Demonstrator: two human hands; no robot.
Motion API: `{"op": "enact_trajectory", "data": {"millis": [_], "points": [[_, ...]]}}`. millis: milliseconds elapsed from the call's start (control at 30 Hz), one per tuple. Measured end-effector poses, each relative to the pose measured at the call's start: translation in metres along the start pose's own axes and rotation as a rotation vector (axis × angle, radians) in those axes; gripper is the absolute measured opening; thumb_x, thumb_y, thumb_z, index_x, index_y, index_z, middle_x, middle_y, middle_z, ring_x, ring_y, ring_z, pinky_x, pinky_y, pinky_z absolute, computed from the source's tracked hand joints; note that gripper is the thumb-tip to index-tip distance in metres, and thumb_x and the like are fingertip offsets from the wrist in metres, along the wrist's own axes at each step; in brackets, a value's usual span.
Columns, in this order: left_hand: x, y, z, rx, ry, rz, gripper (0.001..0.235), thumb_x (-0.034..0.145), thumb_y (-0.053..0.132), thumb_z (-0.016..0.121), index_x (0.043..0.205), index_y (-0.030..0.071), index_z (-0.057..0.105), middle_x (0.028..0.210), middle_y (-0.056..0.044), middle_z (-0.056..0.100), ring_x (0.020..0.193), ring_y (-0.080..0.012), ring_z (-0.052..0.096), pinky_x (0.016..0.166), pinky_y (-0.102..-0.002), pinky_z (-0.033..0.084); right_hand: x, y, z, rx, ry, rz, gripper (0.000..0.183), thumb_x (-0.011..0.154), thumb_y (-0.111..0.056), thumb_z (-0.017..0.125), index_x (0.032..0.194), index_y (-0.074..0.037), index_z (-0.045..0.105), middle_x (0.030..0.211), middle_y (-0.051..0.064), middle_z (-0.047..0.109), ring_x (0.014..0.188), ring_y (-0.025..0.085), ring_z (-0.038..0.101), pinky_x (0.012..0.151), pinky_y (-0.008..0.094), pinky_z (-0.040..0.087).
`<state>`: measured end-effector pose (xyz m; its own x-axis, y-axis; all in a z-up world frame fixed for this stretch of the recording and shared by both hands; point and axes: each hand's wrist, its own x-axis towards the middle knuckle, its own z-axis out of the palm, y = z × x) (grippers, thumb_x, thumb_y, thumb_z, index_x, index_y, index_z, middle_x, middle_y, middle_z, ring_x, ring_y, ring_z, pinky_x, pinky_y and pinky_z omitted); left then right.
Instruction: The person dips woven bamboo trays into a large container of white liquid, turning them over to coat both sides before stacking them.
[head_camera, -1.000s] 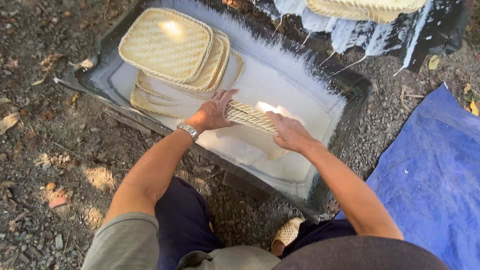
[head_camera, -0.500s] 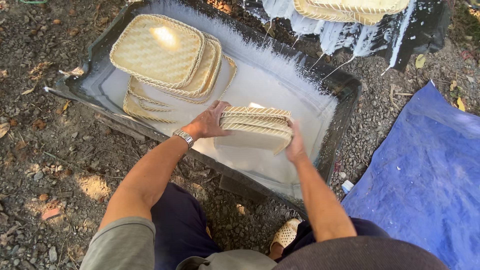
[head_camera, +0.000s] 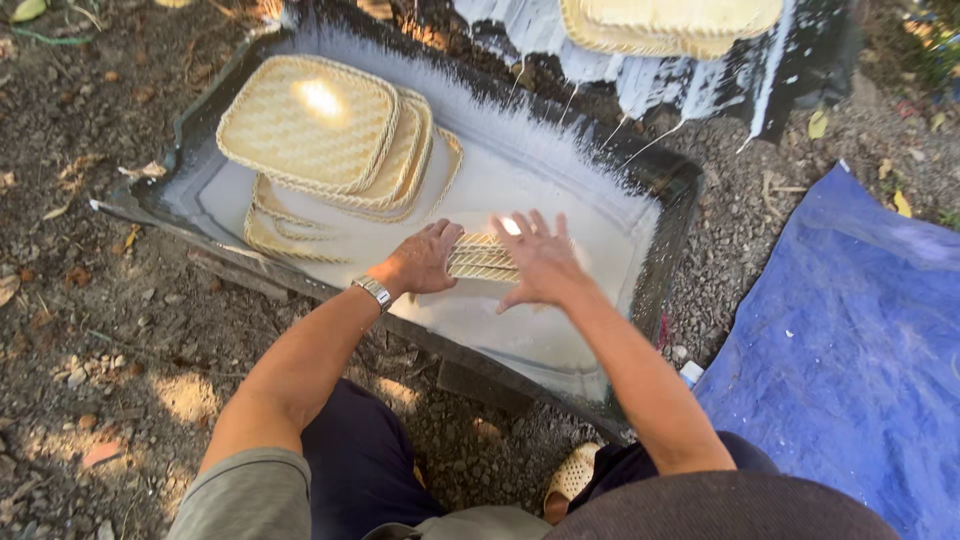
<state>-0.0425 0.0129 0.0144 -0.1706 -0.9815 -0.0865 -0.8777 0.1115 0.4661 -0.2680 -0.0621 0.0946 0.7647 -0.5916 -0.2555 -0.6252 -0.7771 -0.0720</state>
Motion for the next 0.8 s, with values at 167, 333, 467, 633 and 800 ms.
{"op": "enact_trajectory", "data": {"millis": [167,333,467,633,800], "points": [[-0.005,-0.001,-0.002,0.039,0.036,0.036,0.081,0.076,0.033,0.079,0.14,0.001,0.042,0.14,-0.021,0.048,0.135,-0.0366,0.046,0.11,-0.042,0.04,0.002,-0.015,0.024,-0.056,0.352,-0.1,0.086,0.084,-0.009,0.073,0.162,-0.004,0.036,0.112,0.015,0.06,0.108,0.033,0.059,0.09,0.049,0.047],[-0.017,0.02,-0.028,0.044,-0.012,0.036,0.081,0.076,0.034,0.077,0.144,0.006,0.042,0.144,-0.016,0.049,0.138,-0.034,0.046,0.115,-0.042,0.041,-0.003,0.0,0.04,-0.106,0.436,-0.174,0.053,0.075,-0.005,0.068,0.126,-0.002,0.054,0.098,0.014,0.057,0.094,0.031,0.057,0.079,0.045,0.047],[-0.024,0.028,-0.052,-0.141,0.094,0.079,0.105,0.07,0.045,0.079,0.155,0.01,0.03,0.154,-0.02,0.038,0.135,-0.0374,0.043,0.114,-0.043,0.04,-0.014,0.006,0.011,-0.179,0.482,-0.163,0.052,0.076,-0.004,0.068,0.125,0.001,0.055,0.099,0.015,0.06,0.093,0.03,0.058,0.08,0.045,0.049],[-0.029,0.01,-0.057,-0.192,0.604,0.255,0.108,0.085,0.051,0.077,0.16,0.001,0.017,0.164,-0.029,0.029,0.153,-0.0423,0.025,0.123,-0.048,0.032,-0.046,0.022,-0.055,-0.261,0.608,-0.166,0.055,0.068,-0.008,0.072,0.12,0.003,0.057,0.103,0.019,0.064,0.095,0.031,0.061,0.081,0.045,0.051],[-0.028,-0.013,-0.043,-0.572,0.531,0.122,0.102,0.092,0.054,0.062,0.164,0.005,0.008,0.165,-0.026,0.026,0.149,-0.0392,0.037,0.12,-0.045,0.037,-0.08,0.032,-0.116,-0.285,0.651,-0.122,0.045,0.076,-0.011,0.076,0.116,0.0,0.059,0.096,0.016,0.063,0.09,0.029,0.06,0.076,0.045,0.05]]}}
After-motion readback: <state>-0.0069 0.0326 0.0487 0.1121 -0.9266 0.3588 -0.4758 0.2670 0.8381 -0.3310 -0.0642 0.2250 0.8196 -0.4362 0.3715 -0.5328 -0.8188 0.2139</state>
